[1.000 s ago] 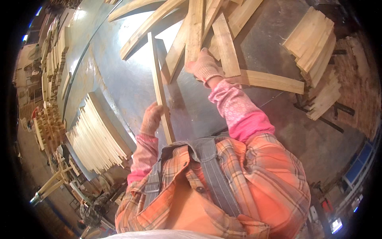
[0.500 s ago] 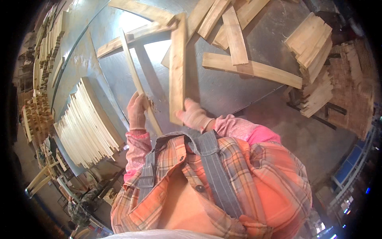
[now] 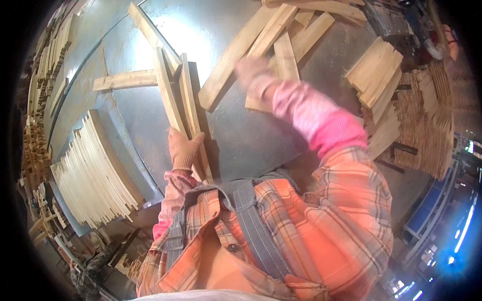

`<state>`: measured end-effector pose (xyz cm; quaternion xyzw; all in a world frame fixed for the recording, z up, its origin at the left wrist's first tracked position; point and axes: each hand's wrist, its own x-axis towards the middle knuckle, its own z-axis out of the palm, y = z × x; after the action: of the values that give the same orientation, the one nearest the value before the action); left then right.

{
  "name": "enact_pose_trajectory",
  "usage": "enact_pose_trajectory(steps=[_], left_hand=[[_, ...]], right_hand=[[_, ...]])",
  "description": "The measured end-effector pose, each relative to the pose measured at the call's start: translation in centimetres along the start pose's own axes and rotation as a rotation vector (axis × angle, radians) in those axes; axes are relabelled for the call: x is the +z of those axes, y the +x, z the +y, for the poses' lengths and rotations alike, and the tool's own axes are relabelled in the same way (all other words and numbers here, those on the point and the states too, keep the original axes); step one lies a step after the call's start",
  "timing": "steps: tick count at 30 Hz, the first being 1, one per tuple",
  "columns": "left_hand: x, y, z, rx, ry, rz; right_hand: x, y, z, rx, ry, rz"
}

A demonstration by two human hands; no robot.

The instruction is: The person sorts wooden planks on a metal table, picking them up one by one or in small groups and arranging them into a neat vertical stack. The person wears pink gloves and a plaid shirt while handling the light-colored wood pieces in a workshop environment.

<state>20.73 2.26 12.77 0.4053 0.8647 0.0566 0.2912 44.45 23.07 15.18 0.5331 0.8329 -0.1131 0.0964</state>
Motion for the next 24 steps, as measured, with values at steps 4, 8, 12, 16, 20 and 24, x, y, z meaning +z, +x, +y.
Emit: enact_pose_trajectory(steps=[4, 8, 12, 16, 20, 24], left_hand=[[0.6, 0.1, 0.2, 0.010, 0.027, 0.037], [0.0, 0.3, 0.9, -0.006, -0.011, -0.031], [-0.2, -0.2, -0.8, -0.078, 0.033, -0.024], [-0.2, -2.3, -4.1, -0.093, 0.029, 0.008], [-1.5, -2.2, -5.2, 0.014, 0.020, 0.122], [2.8, 0.0, -0.3, 0.079, -0.067, 0.098]], right_hand=[[-2.8, 10.2, 16.1, 0.212, -0.544, 0.120], [-2.3, 12.8, 21.0, -0.097, -0.642, 0.229], [-5.3, 10.1, 16.1, -0.112, -0.579, -0.045], [-5.1, 1.9, 17.9, 0.042, -0.359, -0.164], [-5.2, -7.4, 22.9, 0.413, 0.167, 0.063], [-10.8, -20.7, 36.1, 1.090, 0.269, 0.291]])
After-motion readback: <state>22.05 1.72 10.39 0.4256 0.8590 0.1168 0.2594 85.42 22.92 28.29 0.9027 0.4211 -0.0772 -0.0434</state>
